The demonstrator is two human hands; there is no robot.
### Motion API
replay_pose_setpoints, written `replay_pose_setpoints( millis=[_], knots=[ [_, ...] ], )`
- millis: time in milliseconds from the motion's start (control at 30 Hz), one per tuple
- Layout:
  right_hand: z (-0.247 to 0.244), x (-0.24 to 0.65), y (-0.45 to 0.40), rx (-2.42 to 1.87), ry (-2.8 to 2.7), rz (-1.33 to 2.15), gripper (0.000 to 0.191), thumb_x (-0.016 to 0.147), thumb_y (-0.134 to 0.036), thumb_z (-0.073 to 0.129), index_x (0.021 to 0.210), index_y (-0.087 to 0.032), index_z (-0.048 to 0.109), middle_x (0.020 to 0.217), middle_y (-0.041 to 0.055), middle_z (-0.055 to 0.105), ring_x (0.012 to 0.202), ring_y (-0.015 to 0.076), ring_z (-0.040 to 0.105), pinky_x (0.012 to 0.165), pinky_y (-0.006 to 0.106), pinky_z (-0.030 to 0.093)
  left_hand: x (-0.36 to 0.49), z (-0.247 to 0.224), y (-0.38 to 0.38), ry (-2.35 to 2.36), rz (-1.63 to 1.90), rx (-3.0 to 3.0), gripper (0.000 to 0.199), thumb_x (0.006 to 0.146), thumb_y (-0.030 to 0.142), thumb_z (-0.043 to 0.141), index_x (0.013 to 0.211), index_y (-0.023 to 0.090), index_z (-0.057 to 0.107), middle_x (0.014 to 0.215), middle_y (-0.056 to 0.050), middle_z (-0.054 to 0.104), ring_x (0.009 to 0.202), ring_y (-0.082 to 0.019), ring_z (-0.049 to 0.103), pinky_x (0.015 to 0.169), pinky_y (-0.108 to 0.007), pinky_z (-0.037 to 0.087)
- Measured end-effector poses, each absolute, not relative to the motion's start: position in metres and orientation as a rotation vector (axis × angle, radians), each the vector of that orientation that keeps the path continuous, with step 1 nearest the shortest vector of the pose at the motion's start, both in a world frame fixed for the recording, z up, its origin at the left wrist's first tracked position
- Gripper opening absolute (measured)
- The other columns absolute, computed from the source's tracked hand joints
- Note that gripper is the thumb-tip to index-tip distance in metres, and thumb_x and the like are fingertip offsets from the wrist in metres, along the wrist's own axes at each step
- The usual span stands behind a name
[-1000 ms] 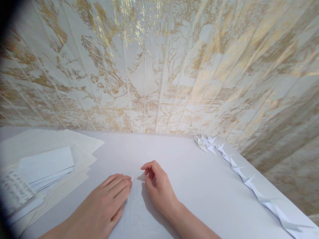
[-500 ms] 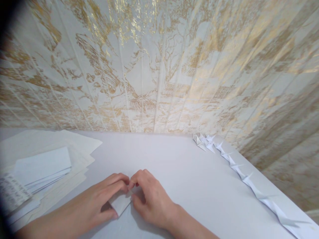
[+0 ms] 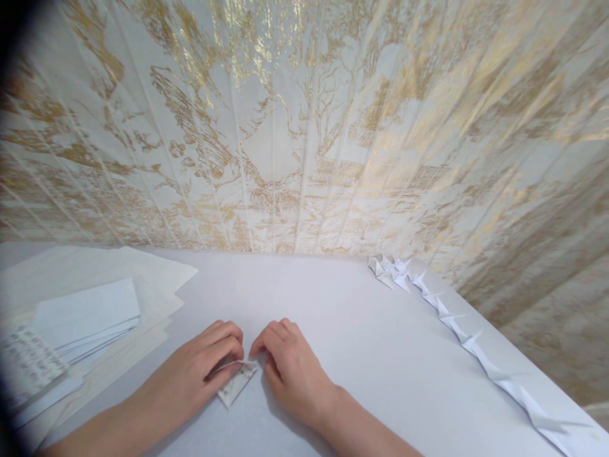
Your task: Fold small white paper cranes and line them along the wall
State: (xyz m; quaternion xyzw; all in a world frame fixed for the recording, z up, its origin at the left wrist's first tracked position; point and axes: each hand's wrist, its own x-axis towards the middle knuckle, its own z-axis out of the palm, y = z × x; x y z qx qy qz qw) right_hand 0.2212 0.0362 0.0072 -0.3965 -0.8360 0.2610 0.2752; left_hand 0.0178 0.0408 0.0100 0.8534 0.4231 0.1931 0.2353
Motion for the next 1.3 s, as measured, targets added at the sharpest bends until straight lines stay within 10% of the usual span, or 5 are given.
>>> replay_pose_setpoints(
  millis=[367, 833, 1000, 1300],
  knots=[
    [0.006, 0.219, 0.040, -1.149, -2.149, 0.777, 0.020, 0.080, 0.000, 0.068, 0.081, -0.019, 0.064, 0.084, -0.0007, 0.062, 0.089, 0.0182, 0.051, 0.084, 0.032, 0.037, 0.022, -0.001, 0.038, 1.173, 0.619, 2.239, 0.016, 0.086, 0.008, 0.044, 0.079, 0.022, 0.049, 0.087, 0.001, 0.053, 0.082, -0.017, 0.056, 0.075, -0.027, 0.040],
    [0.005, 0.207, 0.037, -1.267, -2.117, 0.693, 0.023, 0.099, -0.015, 0.050, 0.078, -0.019, 0.060, 0.081, 0.0010, 0.061, 0.083, 0.0188, 0.049, 0.080, 0.034, 0.036, 0.029, 0.001, 0.038, 1.235, 0.620, 2.167, 0.022, 0.094, 0.027, 0.045, 0.074, 0.022, 0.051, 0.079, 0.002, 0.054, 0.075, -0.017, 0.058, 0.070, -0.026, 0.040],
    [0.009, 0.213, 0.038, -1.245, -2.032, 0.838, 0.028, 0.079, 0.006, 0.053, 0.083, -0.020, 0.063, 0.082, -0.0007, 0.062, 0.089, 0.0186, 0.051, 0.082, 0.031, 0.037, 0.030, 0.000, 0.038, 1.233, 0.618, 2.164, 0.015, 0.091, 0.019, 0.046, 0.078, 0.021, 0.053, 0.085, 0.001, 0.056, 0.082, -0.017, 0.059, 0.075, -0.026, 0.041],
    [0.014, 0.212, 0.037, -1.308, -1.992, 0.947, 0.018, 0.075, -0.003, 0.067, 0.079, -0.019, 0.062, 0.081, -0.0018, 0.060, 0.090, 0.0192, 0.050, 0.083, 0.032, 0.037, 0.032, 0.005, 0.037, 1.253, 0.619, 2.158, 0.017, 0.089, 0.019, 0.045, 0.074, 0.021, 0.052, 0.079, 0.002, 0.054, 0.076, -0.017, 0.058, 0.070, -0.026, 0.040]
  ],
)
